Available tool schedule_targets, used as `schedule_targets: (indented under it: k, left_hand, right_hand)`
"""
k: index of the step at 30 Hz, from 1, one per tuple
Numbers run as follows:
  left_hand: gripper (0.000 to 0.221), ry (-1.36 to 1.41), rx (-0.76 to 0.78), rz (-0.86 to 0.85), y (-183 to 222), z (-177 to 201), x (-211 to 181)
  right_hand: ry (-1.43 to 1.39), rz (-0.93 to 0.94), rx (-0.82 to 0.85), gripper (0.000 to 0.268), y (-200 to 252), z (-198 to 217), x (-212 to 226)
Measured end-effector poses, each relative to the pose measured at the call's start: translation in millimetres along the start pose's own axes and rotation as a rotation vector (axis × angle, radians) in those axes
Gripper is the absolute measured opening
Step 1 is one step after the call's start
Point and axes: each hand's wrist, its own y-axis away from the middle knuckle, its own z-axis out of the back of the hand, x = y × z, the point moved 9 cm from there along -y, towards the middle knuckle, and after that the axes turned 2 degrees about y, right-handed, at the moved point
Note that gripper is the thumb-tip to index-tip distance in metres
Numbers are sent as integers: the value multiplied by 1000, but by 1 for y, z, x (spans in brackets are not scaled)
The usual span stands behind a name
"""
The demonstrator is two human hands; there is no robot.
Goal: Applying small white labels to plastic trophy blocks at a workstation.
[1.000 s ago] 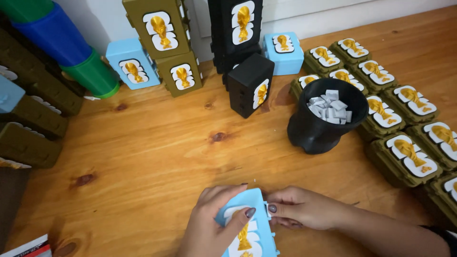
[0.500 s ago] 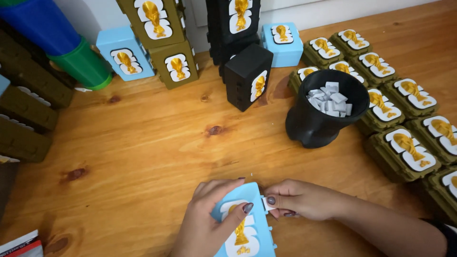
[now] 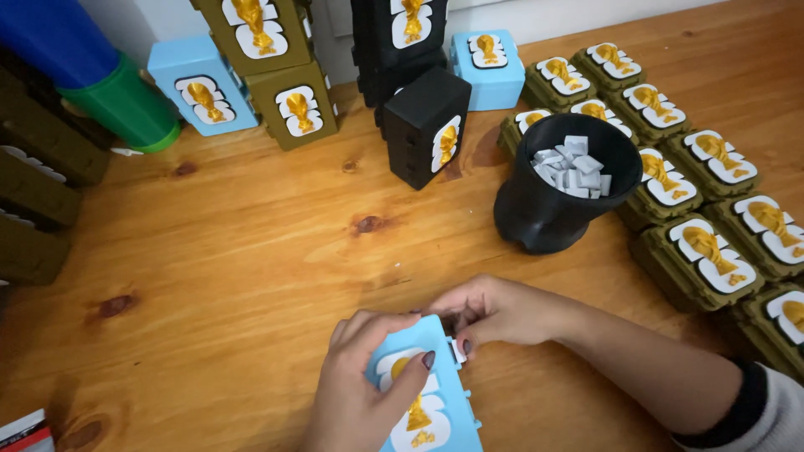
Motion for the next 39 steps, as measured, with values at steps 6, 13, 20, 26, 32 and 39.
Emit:
schedule_targets:
  k: [6, 13, 20, 26, 32, 39]
  left_hand:
    - [35, -5, -20, -69, 0, 1, 0]
    - [33, -8, -45, -38, 2, 4, 0]
    - [31, 40, 46, -20, -1, 2, 1]
    - [34, 73, -36, 24, 1, 7, 7]
    - [118, -275, 239, -93, 3, 0, -18]
    - [148, -530, 397, -50, 24, -24, -16]
  right_hand:
    - [-69, 5, -1, 45, -1, 0, -2]
    - [-11, -23, -121, 32, 0, 4, -7]
    - [126, -33, -144, 49, 8, 6, 5]
    - [269, -247, -39, 25, 26, -17, -3]
    - [-16, -221, -177, 31, 20, 2, -25]
    - [-17, -136, -241, 21, 16, 8, -14]
